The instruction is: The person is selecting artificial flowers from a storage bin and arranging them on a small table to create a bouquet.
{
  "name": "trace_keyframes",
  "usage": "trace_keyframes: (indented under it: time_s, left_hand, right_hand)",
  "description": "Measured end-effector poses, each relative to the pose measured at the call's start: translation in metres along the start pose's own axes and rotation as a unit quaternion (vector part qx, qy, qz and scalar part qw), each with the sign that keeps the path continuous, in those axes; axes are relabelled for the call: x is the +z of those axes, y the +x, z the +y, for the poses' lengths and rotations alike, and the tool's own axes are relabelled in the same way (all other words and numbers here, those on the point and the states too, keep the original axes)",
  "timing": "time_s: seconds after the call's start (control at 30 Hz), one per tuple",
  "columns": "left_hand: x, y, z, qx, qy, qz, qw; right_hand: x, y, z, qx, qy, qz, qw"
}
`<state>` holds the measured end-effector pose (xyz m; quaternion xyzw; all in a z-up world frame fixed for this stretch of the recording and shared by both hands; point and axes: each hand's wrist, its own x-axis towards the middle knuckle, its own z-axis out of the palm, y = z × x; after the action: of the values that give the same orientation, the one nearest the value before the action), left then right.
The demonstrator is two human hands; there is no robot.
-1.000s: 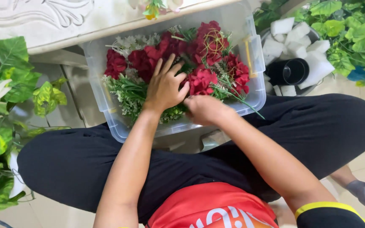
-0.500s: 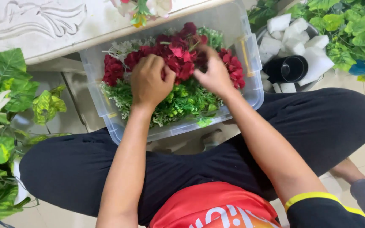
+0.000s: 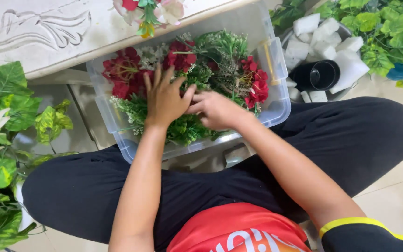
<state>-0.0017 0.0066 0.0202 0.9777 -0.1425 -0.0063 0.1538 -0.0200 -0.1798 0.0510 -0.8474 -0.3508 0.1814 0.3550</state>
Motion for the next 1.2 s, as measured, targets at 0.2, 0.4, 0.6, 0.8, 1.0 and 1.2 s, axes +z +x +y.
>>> trace_keyframes:
  time_s: [0.2,0.4,0.6,0.8,1.0,1.2]
  left_hand:
    - [-0.003,0.001,-0.008,-0.071,-0.021,-0.114,0.991]
    - [0.001,0.002,-0.014,-0.035,-0.028,-0.080,0.996]
    - [-0.010,0.011,0.001,0.029,-0.043,0.115,0.992]
    - [-0.034,0.017,0.045,0.104,-0.077,0.103,0.986]
    - [-0.017,0.018,0.045,0.214,-0.067,0.087,0.971]
    - [-0.026,0.015,0.037,0.157,-0.042,0.049,0.986]
  right_hand:
    - [-0.039,-0.032,0.090,0.315,-0.067,0.174,0.931]
    - [-0.035,-0.030,0.084,0.533,-0.020,-0.013,0.846]
    - [0.021,-0.023,0.102,0.454,0.039,0.085,0.886]
    - [0.049,-0.008,0.051,0.147,-0.022,0.265,0.953]
    - [0.041,-0.011,0.048,0.151,-0.010,0.151,0.977]
    - [0.017,-0.008,0.029,0.148,0.004,0.016,0.989]
